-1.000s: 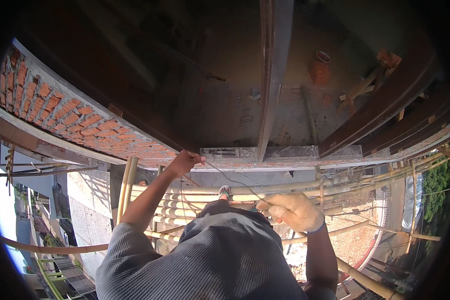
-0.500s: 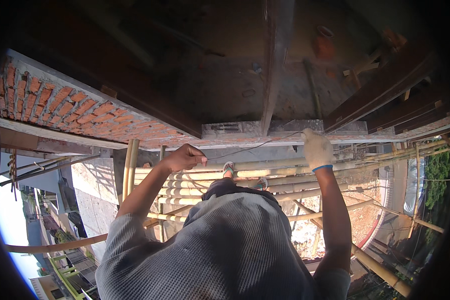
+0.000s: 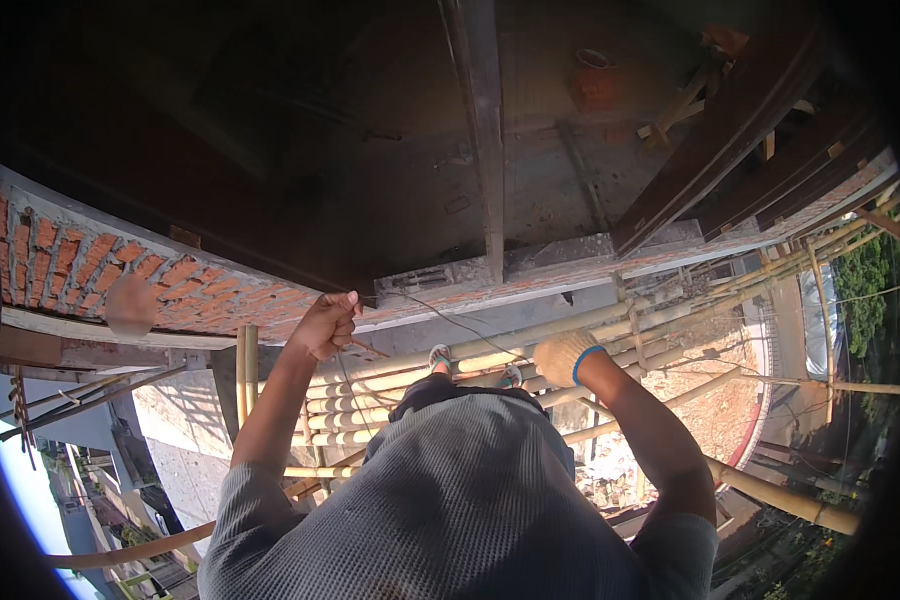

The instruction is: The person is assembling a bamboo scaffolding structure. They use a hammer to secure bamboo poles and tie them together with wire. The person moves around the scaffolding, adjusting and securing the poles to ensure stability.

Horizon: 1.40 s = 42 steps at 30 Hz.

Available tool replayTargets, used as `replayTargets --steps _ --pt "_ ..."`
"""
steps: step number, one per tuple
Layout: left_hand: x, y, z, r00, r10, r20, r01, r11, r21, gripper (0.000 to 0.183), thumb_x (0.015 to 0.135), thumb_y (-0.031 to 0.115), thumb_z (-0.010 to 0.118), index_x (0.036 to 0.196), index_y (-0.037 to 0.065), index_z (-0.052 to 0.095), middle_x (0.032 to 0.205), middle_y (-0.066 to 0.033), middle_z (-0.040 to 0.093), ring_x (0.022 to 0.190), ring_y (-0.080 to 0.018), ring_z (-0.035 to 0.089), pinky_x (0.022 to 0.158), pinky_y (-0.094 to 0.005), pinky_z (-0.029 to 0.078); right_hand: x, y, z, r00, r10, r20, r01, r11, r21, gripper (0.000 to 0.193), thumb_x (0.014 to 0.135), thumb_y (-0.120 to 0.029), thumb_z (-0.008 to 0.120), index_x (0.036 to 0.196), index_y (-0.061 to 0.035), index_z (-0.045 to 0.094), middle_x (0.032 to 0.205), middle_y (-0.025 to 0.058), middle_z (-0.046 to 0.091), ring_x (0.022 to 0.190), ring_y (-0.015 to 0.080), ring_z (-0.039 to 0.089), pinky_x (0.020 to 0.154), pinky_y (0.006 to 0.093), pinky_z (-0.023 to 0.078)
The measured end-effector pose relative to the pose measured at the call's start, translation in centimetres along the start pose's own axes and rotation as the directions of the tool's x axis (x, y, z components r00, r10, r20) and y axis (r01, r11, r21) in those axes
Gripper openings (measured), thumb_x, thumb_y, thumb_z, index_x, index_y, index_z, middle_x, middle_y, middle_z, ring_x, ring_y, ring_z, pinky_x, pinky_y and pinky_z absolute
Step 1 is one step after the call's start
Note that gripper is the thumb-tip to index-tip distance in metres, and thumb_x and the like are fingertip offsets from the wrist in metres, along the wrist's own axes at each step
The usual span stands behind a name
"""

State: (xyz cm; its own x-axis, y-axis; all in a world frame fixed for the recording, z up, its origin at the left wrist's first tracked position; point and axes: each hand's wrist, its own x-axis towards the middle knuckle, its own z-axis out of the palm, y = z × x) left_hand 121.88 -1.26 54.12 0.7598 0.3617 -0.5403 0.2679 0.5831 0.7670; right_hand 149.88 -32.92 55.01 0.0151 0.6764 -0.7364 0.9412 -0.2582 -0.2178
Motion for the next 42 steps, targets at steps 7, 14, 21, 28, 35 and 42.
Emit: replayTargets --steps 7,14,21,28,35,42 --pt "4.8 -2.8 2.6 0.882 -0.409 0.235 0.14 0.702 0.699 0.041 0.099 0.038 0.072 0.083 0.0 0.074 0.051 0.0044 0.042 0.042 -0.0056 0.035 0.042 -0.0276 0.025 -5.9 4.5 -2.0 0.036 0.575 -0.817 0.374 0.751 0.545 0.027 0.099 -0.025 0.057 0.102 -0.0032 0.074 0.086 0.0119 0.074 0.078 0.0267 0.072 0.07 0.0439 0.055" --pt "13.3 1.7 8.0 0.987 -0.15 0.064 0.082 0.795 0.6 0.047 0.107 0.043 0.056 0.078 0.007 0.054 0.052 0.0059 0.022 0.038 -0.0057 0.024 0.035 -0.0261 0.018 -6.1 0.1 13.8 0.838 -0.022 -0.545 0.345 0.795 0.499 0.031 0.093 -0.025 0.059 0.103 -0.0004 0.075 0.094 0.0185 0.075 0.089 0.0332 0.07 0.085 0.0458 0.053" --pt "15.4 -2.5 15.7 0.623 -0.616 0.483 -0.08 0.563 0.822 0.038 0.105 0.046 0.059 0.083 0.014 0.056 0.058 0.0046 0.045 0.042 -0.0092 0.039 0.036 -0.0275 0.027 -16.1 1.1 19.4 -0.089 0.957 -0.277 -0.125 0.265 0.956 0.031 0.099 -0.03 0.056 0.103 -0.0046 0.073 0.091 0.0189 0.073 0.093 0.0365 0.072 0.077 0.0472 0.055" --pt "23.9 -2.7 18.1 0.891 -0.386 0.237 -0.091 0.36 0.929 0.046 0.107 0.048 0.055 0.082 0.01 0.053 0.057 0.003 0.029 0.04 -0.0105 0.028 0.036 -0.0301 0.026 -12.2 -10.6 20.2 0.739 0.465 -0.487 0.258 0.471 0.843 0.031 0.102 -0.027 0.054 0.104 -0.0029 0.074 0.09 0.0094 0.071 0.086 0.0252 0.067 0.079 0.0391 0.051" --pt "28.7 -10.9 7.0 0.084 -0.412 0.907 -0.953 0.233 0.194 0.041 0.107 0.043 0.055 0.086 0.007 0.06 0.064 -0.0058 0.052 0.057 -0.0215 0.059 0.05 -0.0346 0.044 -15.7 -7.4 18.0 -0.435 0.876 -0.208 0.041 0.25 0.967 0.029 0.098 -0.026 0.057 0.101 -0.0022 0.073 0.089 0.0116 0.074 0.089 0.0278 0.071 0.077 0.0402 0.054" --pt "29.2 -2.3 8.7 0.893 -0.319 0.318 -0.157 0.443 0.883 0.046 0.105 0.048 0.056 0.079 0.01 0.06 0.061 -0.0029 0.048 0.052 -0.016 0.05 0.046 -0.0305 0.038 -9.4 -8.5 17.2 0.69 0.594 -0.414 0.074 0.511 0.856 0.033 0.099 -0.029 0.06 0.11 -0.0016 0.072 0.096 0.0179 0.072 0.09 0.0301 0.069 0.081 0.0409 0.052"
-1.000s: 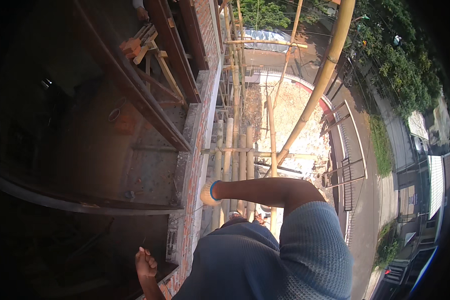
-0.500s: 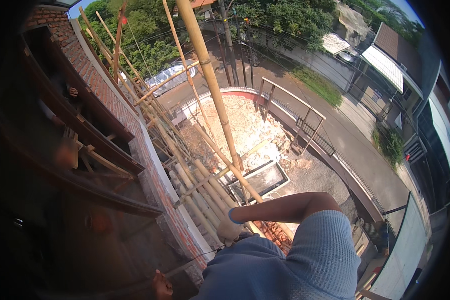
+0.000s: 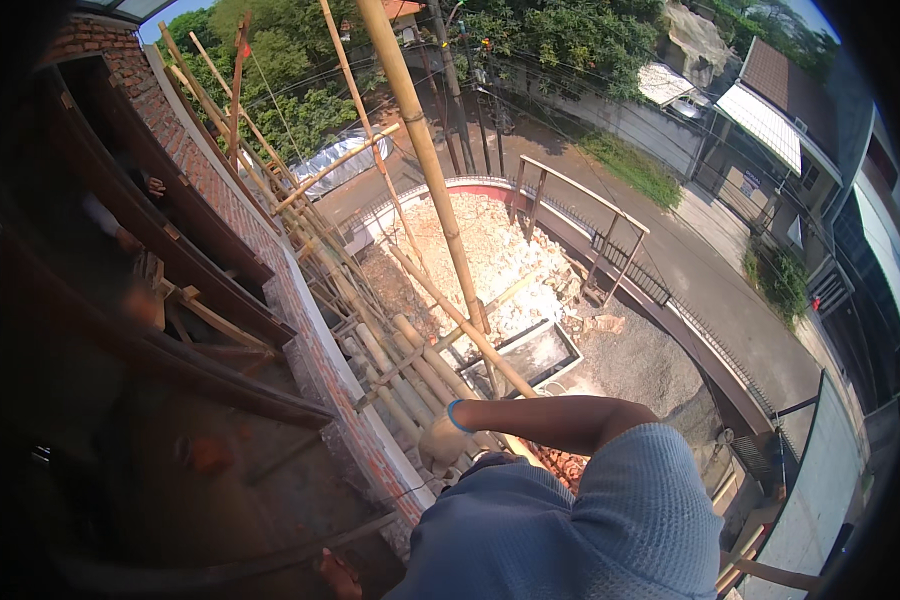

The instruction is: The person is assembling a bamboo scaffolding structure. They use a hammer to secure bamboo poles and tie them together with wire. The person moves around the scaffolding, adjusting and securing the poles to ensure stability.

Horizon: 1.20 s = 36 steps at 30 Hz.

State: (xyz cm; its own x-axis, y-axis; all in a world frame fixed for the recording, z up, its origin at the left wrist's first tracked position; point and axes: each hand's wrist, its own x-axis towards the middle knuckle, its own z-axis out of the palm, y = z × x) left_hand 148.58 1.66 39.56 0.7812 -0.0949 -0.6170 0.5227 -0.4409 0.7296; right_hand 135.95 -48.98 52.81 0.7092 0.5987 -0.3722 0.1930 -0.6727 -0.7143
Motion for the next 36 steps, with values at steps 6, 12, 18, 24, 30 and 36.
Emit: replayTargets --steps 6,12,18,24,30,36 --pt "-2.1 -4.2 5.0 0.841 0.035 0.541 -0.387 0.737 0.554 0.057 0.11 0.049 0.04 0.119 0.004 0.072 0.117 -0.0221 0.071 0.113 -0.0335 0.066 0.102 -0.043 0.045 1.6 -3.9 -4.0 0.901 0.099 -0.423 0.05 0.944 0.327 0.034 0.105 -0.034 0.056 0.107 -0.0028 0.07 0.096 0.0133 0.07 0.085 0.0271 0.066 0.083 0.0396 0.051" --pt "-9.8 5.9 15.1 0.669 0.368 0.646 -0.012 0.874 -0.485 0.04 0.111 0.037 0.046 0.12 0.006 0.07 0.088 -0.0067 0.064 0.089 -0.0164 0.064 0.088 -0.0311 0.048 3.8 -5.4 -1.5 0.839 0.197 -0.508 -0.039 0.951 0.306 0.034 0.102 -0.033 0.057 0.118 -0.0089 0.073 0.111 0.0204 0.072 0.11 0.0358 0.068 0.098 0.0449 0.051" --pt "-9.6 10.3 14.4 0.881 0.472 0.045 -0.469 0.881 -0.052 0.037 0.111 0.031 0.048 0.097 0.005 0.071 0.06 0.006 0.038 0.057 -0.0059 0.036 0.054 -0.0298 0.031 3.9 -5.5 -2.2 0.984 0.087 -0.157 -0.116 0.976 -0.186 0.037 0.102 -0.04 0.057 0.117 -0.0102 0.075 0.103 0.0195 0.074 0.102 0.0373 0.07 0.09 0.0485 0.053" --pt "-12.5 11.2 14.9 0.661 0.666 0.344 -0.732 0.674 0.103 0.035 0.109 0.031 0.055 0.105 0.001 0.072 0.072 -0.0047 0.062 0.067 -0.0125 0.056 0.064 -0.0275 0.045 3.8 -5.0 -3.3 0.831 0.126 -0.542 -0.222 0.968 -0.115 0.035 0.103 -0.038 0.056 0.106 -0.0069 0.072 0.097 0.0192 0.073 0.094 0.0372 0.071 0.083 0.0483 0.054" --pt "-12.9 14.7 15.4 0.81 0.513 0.283 -0.56 0.82 0.119 0.028 0.107 0.019 0.057 0.1 0.0 0.076 0.069 0.0022 0.056 0.061 -0.0066 0.047 0.058 -0.0276 0.041 4.9 -4.9 -2.4 0.948 -0.259 -0.183 0.268 0.963 0.024 0.026 0.102 -0.027 0.055 0.101 -0.0028 0.065 0.089 0.0188 0.067 0.087 0.0329 0.064 0.08 0.0426 0.051" --pt "-11.0 9.2 11.9 0.846 0.497 0.193 -0.499 0.866 -0.042 0.026 0.107 0.024 0.061 0.104 0.004 0.078 0.064 0.0076 0.047 0.058 -0.003 0.041 0.053 -0.026 0.035 6.3 -7.2 -3.6 0.996 -0.084 0.02 0.08 0.818 -0.57 0.017 0.098 -0.021 0.06 0.102 -0.0064 0.069 0.099 0.0165 0.074 0.092 0.0339 0.074 0.075 0.0485 0.058"
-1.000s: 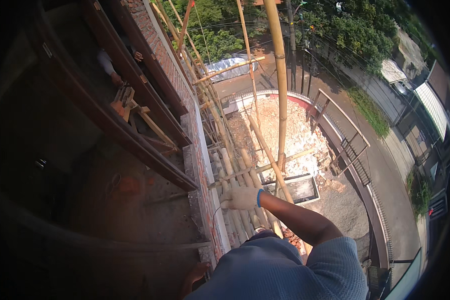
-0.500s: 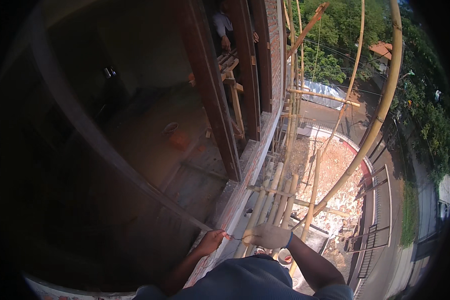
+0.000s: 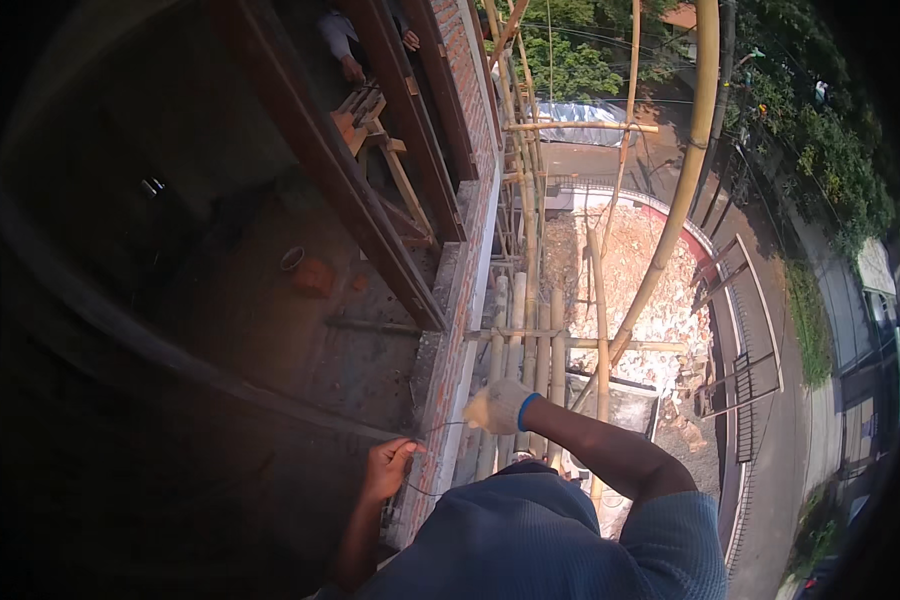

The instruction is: The person is assembling a bamboo scaffolding structure. They use a hammer to secure bamboo poles and tie them together with wire. The person moves around the scaffolding, adjusting and securing the poles to ensure stability.

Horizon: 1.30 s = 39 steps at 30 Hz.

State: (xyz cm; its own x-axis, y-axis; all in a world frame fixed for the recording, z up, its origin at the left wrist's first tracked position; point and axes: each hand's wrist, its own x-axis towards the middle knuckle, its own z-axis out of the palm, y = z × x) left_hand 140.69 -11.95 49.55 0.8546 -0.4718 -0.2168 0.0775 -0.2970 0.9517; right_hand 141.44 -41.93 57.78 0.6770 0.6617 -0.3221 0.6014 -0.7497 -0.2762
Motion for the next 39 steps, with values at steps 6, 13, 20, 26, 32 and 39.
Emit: replayTargets --steps 6,13,20,26,32,39 --pt "2.1 3.9 2.4 0.974 0.103 0.2 -0.122 0.989 0.082 0.028 0.106 0.027 0.061 0.103 0.004 0.077 0.093 -0.0064 0.075 0.092 -0.0136 0.067 0.086 -0.0317 0.049 -2.6 1.4 -2.0 0.931 0.228 -0.284 0.038 0.716 0.697 0.021 0.101 -0.023 0.059 0.112 -0.0078 0.07 0.098 0.01 0.072 0.089 0.0289 0.074 0.076 0.0416 0.058" --pt "2.8 5.1 0.6 0.991 0.055 0.124 -0.081 0.973 0.216 0.032 0.106 0.031 0.06 0.11 0.003 0.074 0.099 -0.0121 0.076 0.091 -0.0195 0.071 0.086 -0.0352 0.052 -2.8 0.2 -3.2 0.869 -0.481 -0.112 0.421 0.603 0.678 0.022 0.101 -0.029 0.059 0.112 -0.0104 0.064 0.095 0.0123 0.068 0.088 0.0327 0.069 0.079 0.0442 0.053" --pt "-0.1 3.3 1.5 0.973 0.198 0.115 -0.224 0.926 0.305 0.031 0.107 0.028 0.059 0.099 0.001 0.071 0.089 -0.0095 0.075 0.081 -0.0209 0.07 0.076 -0.0358 0.052 -3.0 11.3 -3.9 0.58 0.726 -0.369 0.129 0.366 0.922 0.038 0.108 -0.03 0.048 0.092 0.0007 0.066 0.07 0.0026 0.057 0.061 0.0119 0.053 0.058 0.0289 0.044" --pt "2.6 7.6 2.7 0.899 0.112 -0.423 -0.326 0.817 -0.476 0.039 0.111 0.038 0.05 0.089 0.007 0.054 0.065 0.0014 0.038 0.053 -0.0099 0.035 0.052 -0.0283 0.029 1.3 4.2 1.1 0.855 0.212 -0.473 0.295 0.551 0.78 0.043 0.101 -0.028 0.057 0.134 -0.0004 0.062 0.125 0.0138 0.07 0.112 0.0273 0.068 0.099 0.0394 0.051" --pt "2.5 13.8 1.7 0.586 0.072 -0.807 -0.772 0.354 -0.528 0.038 0.111 0.039 0.047 0.09 0.008 0.049 0.067 0.0005 0.036 0.058 -0.0104 0.033 0.055 -0.0285 0.029 6.5 -1.9 1.9 0.973 0.014 -0.229 0.193 0.493 0.848 0.036 0.102 -0.036 0.057 0.108 -0.0013 0.066 0.078 0.0158 0.065 0.074 0.0309 0.067 0.071 0.0443 0.052" --pt "-7.5 5.3 -3.7 0.472 -0.259 -0.842 -0.526 0.684 -0.506 0.037 0.109 0.039 0.052 0.092 0.008 0.063 0.087 -0.0054 0.059 0.085 -0.022 0.06 0.076 -0.0384 0.049 4.1 3.4 -2.0 0.933 -0.321 -0.161 0.359 0.816 0.454 0.034 0.105 -0.037 0.052 0.111 -0.0083 0.069 0.101 0.0158 0.072 0.098 0.0395 0.068 0.085 0.0484 0.054"
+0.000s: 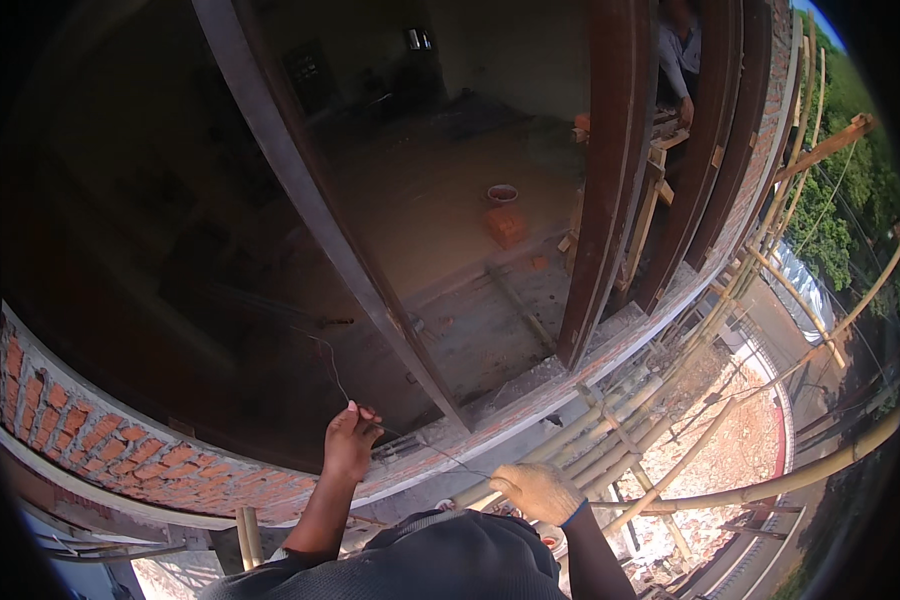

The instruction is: The person is assembling a bamboo scaffolding structure. They use a hammer to secure bamboo poles and tie them together with wire. The person moves around the scaffolding, adjusting and securing the poles to ensure stability.

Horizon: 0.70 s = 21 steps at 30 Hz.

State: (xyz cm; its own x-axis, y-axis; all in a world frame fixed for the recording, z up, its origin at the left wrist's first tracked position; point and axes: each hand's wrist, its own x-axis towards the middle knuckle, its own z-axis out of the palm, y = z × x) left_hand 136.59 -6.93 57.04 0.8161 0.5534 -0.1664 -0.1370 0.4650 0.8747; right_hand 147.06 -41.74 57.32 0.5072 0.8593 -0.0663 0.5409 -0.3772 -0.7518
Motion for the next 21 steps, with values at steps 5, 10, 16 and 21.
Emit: replayTargets --steps 5,10,16,21 --pt "-6.9 -2.2 -3.9 0.975 0.134 0.175 -0.15 -0.179 0.972 0.05 0.101 0.05 0.061 0.111 0.002 0.068 0.107 -0.0237 0.069 0.11 -0.042 0.063 0.092 -0.0512 0.05 1.6 1.7 2.2 0.967 0.042 0.251 0.012 0.978 -0.208 0.031 0.106 -0.035 0.051 0.106 -0.0094 0.068 0.099 0.02 0.072 0.095 0.0405 0.069 0.084 0.0507 0.054" --pt "-10.2 -5.6 -0.9 0.822 -0.399 0.406 -0.24 0.404 0.883 0.037 0.109 0.038 0.048 0.126 0.007 0.06 0.107 -0.0223 0.071 0.106 -0.0446 0.066 0.089 -0.0529 0.05 4.2 2.9 4.0 0.99 -0.129 0.049 0.131 0.99 -0.045 0.029 0.103 -0.033 0.054 0.104 -0.0073 0.067 0.096 0.016 0.072 0.093 0.0392 0.069 0.081 0.0484 0.054" --pt "-7.3 -1.6 -4.2 0.96 -0.091 0.265 -0.252 0.139 0.958 0.022 0.101 0.027 0.062 0.103 0.008 0.073 0.097 -0.0153 0.074 0.091 -0.0379 0.071 0.079 -0.0478 0.055 6.7 -0.3 -0.3 0.825 -0.272 0.495 0.369 0.923 -0.108 0.03 0.104 -0.032 0.053 0.12 -0.011 0.067 0.104 0.0161 0.073 0.101 0.0375 0.069 0.085 0.0478 0.055" --pt "-12.6 -1.2 -5.0 0.782 -0.509 0.36 -0.219 0.317 0.923 0.029 0.105 0.035 0.057 0.108 0.009 0.068 0.094 -0.0172 0.073 0.088 -0.0413 0.07 0.077 -0.0495 0.052 7.4 -1.9 -3.2 0.878 0.175 0.445 -0.175 0.984 -0.041 0.031 0.102 -0.035 0.054 0.109 -0.0109 0.073 0.095 0.0177 0.074 0.092 0.0401 0.07 0.084 0.0502 0.055"
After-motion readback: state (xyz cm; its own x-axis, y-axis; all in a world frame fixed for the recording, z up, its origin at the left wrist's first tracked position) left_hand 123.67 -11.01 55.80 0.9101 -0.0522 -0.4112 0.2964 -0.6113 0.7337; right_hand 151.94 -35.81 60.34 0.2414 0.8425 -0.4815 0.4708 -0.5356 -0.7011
